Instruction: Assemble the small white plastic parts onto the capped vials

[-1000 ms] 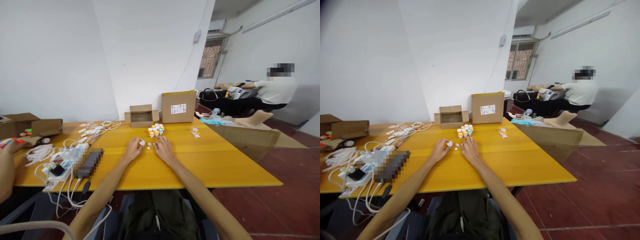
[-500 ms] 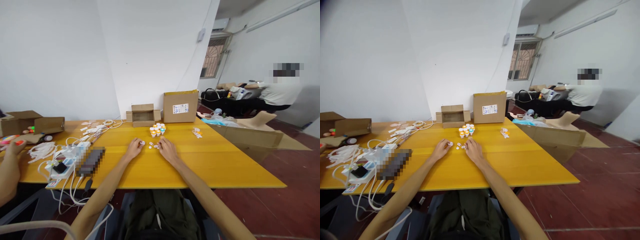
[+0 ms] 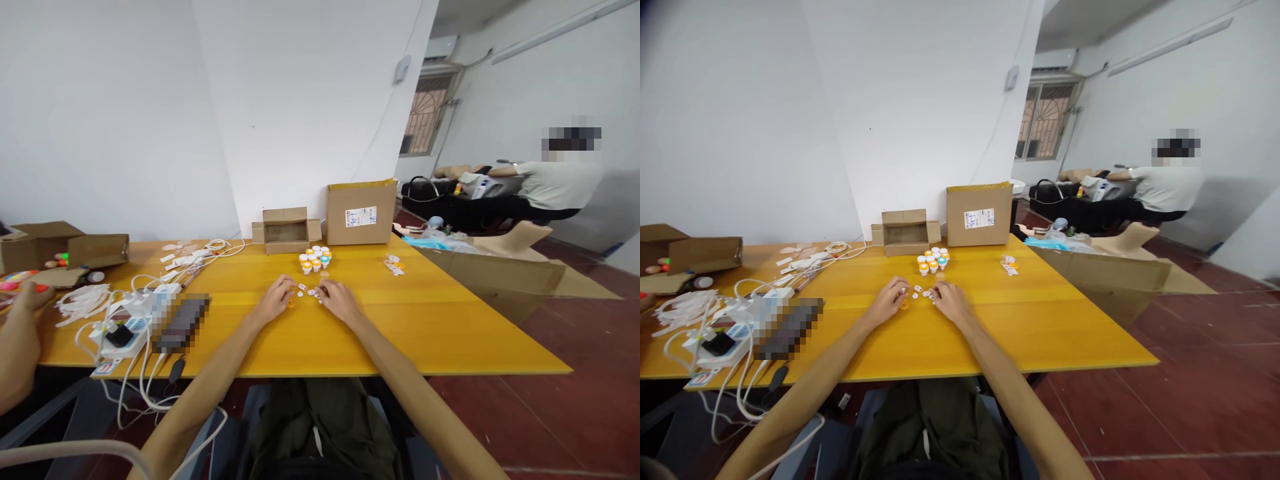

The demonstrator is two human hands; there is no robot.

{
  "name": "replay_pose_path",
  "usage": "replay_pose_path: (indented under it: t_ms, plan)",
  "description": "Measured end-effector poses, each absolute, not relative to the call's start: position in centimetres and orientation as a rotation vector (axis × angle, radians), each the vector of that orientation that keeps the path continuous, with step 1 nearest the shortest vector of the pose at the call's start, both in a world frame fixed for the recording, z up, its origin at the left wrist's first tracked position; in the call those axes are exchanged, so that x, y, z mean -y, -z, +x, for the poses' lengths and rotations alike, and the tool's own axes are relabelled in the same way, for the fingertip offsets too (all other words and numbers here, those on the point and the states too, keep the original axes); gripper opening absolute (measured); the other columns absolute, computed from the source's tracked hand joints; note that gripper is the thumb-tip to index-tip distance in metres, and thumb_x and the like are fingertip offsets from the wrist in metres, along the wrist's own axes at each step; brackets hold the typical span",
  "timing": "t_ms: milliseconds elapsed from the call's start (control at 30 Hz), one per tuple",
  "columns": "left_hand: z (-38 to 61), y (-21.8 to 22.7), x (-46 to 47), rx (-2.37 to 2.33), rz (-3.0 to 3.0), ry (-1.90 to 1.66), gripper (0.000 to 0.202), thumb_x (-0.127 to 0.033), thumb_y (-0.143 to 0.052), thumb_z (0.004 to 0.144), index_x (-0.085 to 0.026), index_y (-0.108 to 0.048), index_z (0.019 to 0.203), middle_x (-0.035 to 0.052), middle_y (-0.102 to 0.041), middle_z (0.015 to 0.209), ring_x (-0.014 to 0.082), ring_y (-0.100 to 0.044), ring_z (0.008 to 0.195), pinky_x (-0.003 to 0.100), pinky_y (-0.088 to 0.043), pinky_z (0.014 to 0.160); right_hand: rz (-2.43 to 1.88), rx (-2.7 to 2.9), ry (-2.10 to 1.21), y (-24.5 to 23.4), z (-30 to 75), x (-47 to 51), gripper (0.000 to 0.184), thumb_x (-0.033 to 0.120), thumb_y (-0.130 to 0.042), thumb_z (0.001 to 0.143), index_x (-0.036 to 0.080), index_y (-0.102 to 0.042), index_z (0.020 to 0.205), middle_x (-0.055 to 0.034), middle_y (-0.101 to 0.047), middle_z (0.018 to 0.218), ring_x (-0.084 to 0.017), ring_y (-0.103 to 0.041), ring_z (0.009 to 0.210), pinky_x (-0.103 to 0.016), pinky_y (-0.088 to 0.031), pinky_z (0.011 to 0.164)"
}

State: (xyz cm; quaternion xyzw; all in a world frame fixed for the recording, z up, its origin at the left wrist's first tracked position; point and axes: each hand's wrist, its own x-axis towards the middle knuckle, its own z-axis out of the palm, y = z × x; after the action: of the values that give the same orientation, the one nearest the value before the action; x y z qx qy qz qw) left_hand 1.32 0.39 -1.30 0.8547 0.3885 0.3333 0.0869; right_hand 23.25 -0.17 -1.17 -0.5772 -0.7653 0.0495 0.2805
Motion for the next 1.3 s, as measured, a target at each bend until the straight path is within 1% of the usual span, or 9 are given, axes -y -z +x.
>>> replay_pose_path:
  t_ms: [133,300,400,533,700,867,1033,1167,1300]
  plan:
    - [1.6,1.3,0.0,-1.063,2.682,-0.900,0.037,-0.010,-0.046,0.091,-0.027,-0.059,0.121,0.0069,-0.058,0.123,0.0187,-0.060,0.107,0.032,-0.050,0.094,-1.521,2.059,-0.181,0.8,23.2,0.4,0.011,0.023,-0.060,0.089,0.023,-0.069,0.083,-0.0049,-0.073,0.091,-0.018,-0.067,0.082,-0.025,-0.042,0.066]
    - [1.8,1.3,0.1,-1.012,2.818,-0.841,0.034,-0.017,-0.041,0.097,-0.027,-0.059,0.124,0.0072,-0.059,0.126,0.0206,-0.057,0.114,0.036,-0.048,0.098,-1.491,2.108,-0.116,0.8,23.2,0.5,0.011,0.022,-0.059,0.091,0.022,-0.069,0.089,-0.0055,-0.071,0.096,-0.018,-0.066,0.083,-0.025,-0.044,0.068]
    - [1.9,1.1,0.1,-1.042,2.851,-0.813,0.031,-0.021,-0.040,0.099,-0.026,-0.062,0.120,0.0074,-0.062,0.124,0.0217,-0.056,0.112,0.039,-0.046,0.097,-1.385,2.167,-0.028,1.1,23.3,0.4,0.016,0.026,-0.054,0.095,0.022,-0.069,0.093,-0.0063,-0.068,0.099,-0.018,-0.064,0.087,-0.026,-0.046,0.072]
    - [2.0,0.7,0.4,-1.128,2.823,-0.764,0.028,-0.023,-0.041,0.099,-0.025,-0.065,0.114,0.0065,-0.066,0.120,0.0230,-0.053,0.110,0.040,-0.044,0.094,-1.215,2.242,0.044,1.7,23.4,0.2,0.027,0.030,-0.045,0.100,0.022,-0.070,0.095,-0.0068,-0.064,0.099,-0.018,-0.062,0.092,-0.029,-0.048,0.082]
    - [2.0,0.5,0.5,-1.174,2.783,-0.736,0.026,-0.023,-0.042,0.098,-0.024,-0.065,0.109,0.0061,-0.068,0.115,0.0236,-0.051,0.110,0.040,-0.041,0.094,-1.222,2.248,0.086,2.1,23.5,-0.1,0.033,0.032,-0.041,0.101,0.021,-0.071,0.094,-0.0085,-0.062,0.100,-0.020,-0.060,0.096,-0.032,-0.048,0.087]
    - [2.0,0.5,0.4,-1.166,2.770,-0.721,0.025,-0.025,-0.041,0.099,-0.024,-0.066,0.105,0.0060,-0.068,0.110,0.0233,-0.052,0.106,0.039,-0.039,0.092,-1.300,2.259,0.094,1.9,23.6,-0.1,0.032,0.032,-0.041,0.101,0.020,-0.070,0.094,-0.0095,-0.062,0.102,-0.020,-0.061,0.096,-0.031,-0.048,0.087]
    - [1.9,0.5,0.4,-1.139,2.764,-0.736,0.025,-0.025,-0.041,0.099,-0.023,-0.066,0.103,0.0064,-0.068,0.106,0.0228,-0.052,0.104,0.039,-0.039,0.091,-1.286,2.232,0.070,2.1,23.8,-0.1,0.021,0.030,-0.050,0.097,0.022,-0.068,0.102,-0.0085,-0.064,0.108,-0.019,-0.063,0.095,-0.030,-0.050,0.086]
    - [1.7,0.7,0.3,-1.148,2.769,-0.735,0.025,-0.025,-0.041,0.099,-0.023,-0.066,0.101,0.0063,-0.067,0.102,0.0227,-0.052,0.103,0.039,-0.039,0.091,-1.239,2.266,0.039,2.0,24.2,-0.2,0.018,0.025,-0.052,0.096,0.023,-0.069,0.101,-0.0072,-0.066,0.103,-0.019,-0.064,0.095,-0.030,-0.051,0.085]
    - [1.6,0.7,0.2,-1.154,2.771,-0.726,0.025,-0.026,-0.041,0.099,-0.023,-0.066,0.103,0.0064,-0.066,0.103,0.0227,-0.052,0.103,0.039,-0.039,0.092,-1.194,2.271,0.019,1.8,24.4,-0.2,0.020,0.019,-0.050,0.095,0.023,-0.069,0.100,-0.0064,-0.067,0.101,-0.018,-0.064,0.093,-0.029,-0.051,0.083]
